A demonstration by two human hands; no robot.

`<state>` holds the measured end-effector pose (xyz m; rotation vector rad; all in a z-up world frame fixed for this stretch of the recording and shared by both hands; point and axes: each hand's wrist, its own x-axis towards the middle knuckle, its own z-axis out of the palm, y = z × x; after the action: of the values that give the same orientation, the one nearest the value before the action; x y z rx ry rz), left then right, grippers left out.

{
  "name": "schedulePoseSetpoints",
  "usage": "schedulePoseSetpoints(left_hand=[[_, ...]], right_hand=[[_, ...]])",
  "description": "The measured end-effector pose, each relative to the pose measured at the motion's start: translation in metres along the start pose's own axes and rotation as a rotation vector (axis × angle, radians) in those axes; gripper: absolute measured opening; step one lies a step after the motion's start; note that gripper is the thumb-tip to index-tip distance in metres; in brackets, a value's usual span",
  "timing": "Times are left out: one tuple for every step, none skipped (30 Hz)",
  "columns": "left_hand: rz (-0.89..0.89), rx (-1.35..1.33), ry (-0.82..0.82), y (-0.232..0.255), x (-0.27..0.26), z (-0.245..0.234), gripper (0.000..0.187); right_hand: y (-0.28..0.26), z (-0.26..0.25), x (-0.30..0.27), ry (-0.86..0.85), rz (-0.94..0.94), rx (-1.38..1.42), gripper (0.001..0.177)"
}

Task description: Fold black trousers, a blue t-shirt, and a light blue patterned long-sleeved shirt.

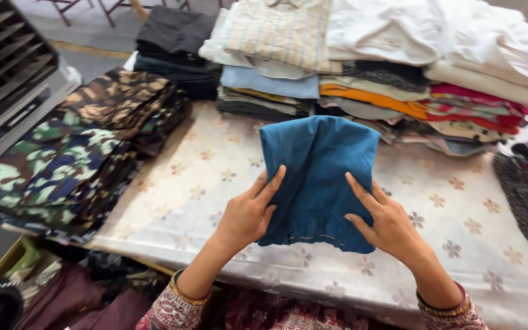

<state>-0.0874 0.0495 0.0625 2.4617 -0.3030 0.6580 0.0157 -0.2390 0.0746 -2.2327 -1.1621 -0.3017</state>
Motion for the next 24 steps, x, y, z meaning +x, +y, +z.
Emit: schedulePoseSetpoints(left_hand=[[-0.012,0.009,0.013,-0.002,-0.005,-0.002,0.089],[0.018,0.041,0.049,-0.005,-0.009,-0.003,0.088],[0.048,0.074,0.084,-0.007,-0.013,-0.004,0.088],[0.039,0.081,0.091,-0.008,-0.016,-0.008,0.088],[0.015,0.091,0.068,-0.01,-0.02,-0.011,0.089],[-0.015,0.102,0.045,-0.012,-0.025,-0.015,0.089],[-0.028,0.11,0.05,-0.016,-0.03,-0.018,0.089],[-0.08,0.108,0.009,-0.019,-0.035,-0.02,0.091],[-0.133,0.106,-0.031,-0.023,-0.04,-0.023,0.093],[-0.145,0.112,-0.026,-0.025,-0.044,-0.029,0.093],[-0.201,0.106,-0.069,-0.026,-0.047,-0.035,0.094],[-0.258,0.1,-0.111,-0.028,-0.05,-0.041,0.095],[-0.271,0.105,-0.104,-0.032,-0.051,-0.049,0.095],[-0.285,0.096,-0.111,-0.036,-0.054,-0.056,0.096],[-0.3,0.086,-0.118,-0.04,-0.056,-0.063,0.097],[-0.309,0.088,-0.116,-0.045,-0.058,-0.071,0.097],[-0.337,0.086,-0.089,-0.05,-0.059,-0.078,0.098],[-0.361,0.084,-0.065,-0.055,-0.061,-0.085,0.1],[-0.367,0.086,-0.064,-0.058,-0.062,-0.091,0.1],[-0.377,0.083,-0.048,-0.061,-0.064,-0.096,0.1],[-0.387,0.08,-0.032,-0.064,-0.065,-0.101,0.099],[-0.39,0.078,-0.035,-0.067,-0.066,-0.105,0.099],[-0.402,0.068,-0.02,-0.069,-0.068,-0.109,0.099],[-0.415,0.056,-0.002,-0.071,-0.069,-0.113,0.098]], right_hand=[[-0.002,0.006,0.004,-0.007,-0.018,0.005,0.08],[-0.002,0.011,0.008,-0.025,0.004,-0.004,0.08],[-0.003,0.016,0.011,-0.042,0.027,-0.014,0.08],[-0.006,0.019,0.015,-0.047,0.016,-0.01,0.08],[-0.009,0.022,0.019,-0.056,-0.037,-0.008,0.08],[-0.013,0.027,0.023,-0.067,-0.09,-0.001,0.079],[-0.014,0.034,0.026,-0.074,-0.102,0.007,0.079],[-0.016,0.04,0.03,-0.14,-0.068,0.017,0.08],[-0.018,0.046,0.034,-0.207,-0.035,0.026,0.08],[-0.021,0.052,0.039,-0.215,-0.047,0.033,0.08],[-0.024,0.058,0.043,-0.269,-0.012,0.049,0.082],[-0.027,0.064,0.048,-0.323,0.022,0.065,0.084],[-0.031,0.069,0.053,-0.332,0.01,0.07,0.084],[-0.034,0.074,0.057,-0.287,-0.066,0.134,0.085],[-0.038,0.079,0.061,-0.241,-0.14,0.199,0.087],[-0.041,0.083,0.067,-0.248,-0.145,0.205,0.087],[-0.045,0.087,0.073,-0.283,-0.114,0.224,0.088],[-0.048,0.092,0.078,-0.316,-0.08,0.242,0.089],[-0.056,0.092,0.088,-0.32,-0.083,0.247,0.089],[-0.063,0.093,0.097,-0.369,-0.009,0.246,0.09],[-0.07,0.093,0.106,-0.419,0.065,0.245,0.092],[-0.066,0.1,0.109,-0.422,0.068,0.247,0.092],[-0.063,0.108,0.112,-0.337,-0.05,0.284,0.092],[-0.06,0.115,0.115,-0.252,-0.169,0.318,0.092]])
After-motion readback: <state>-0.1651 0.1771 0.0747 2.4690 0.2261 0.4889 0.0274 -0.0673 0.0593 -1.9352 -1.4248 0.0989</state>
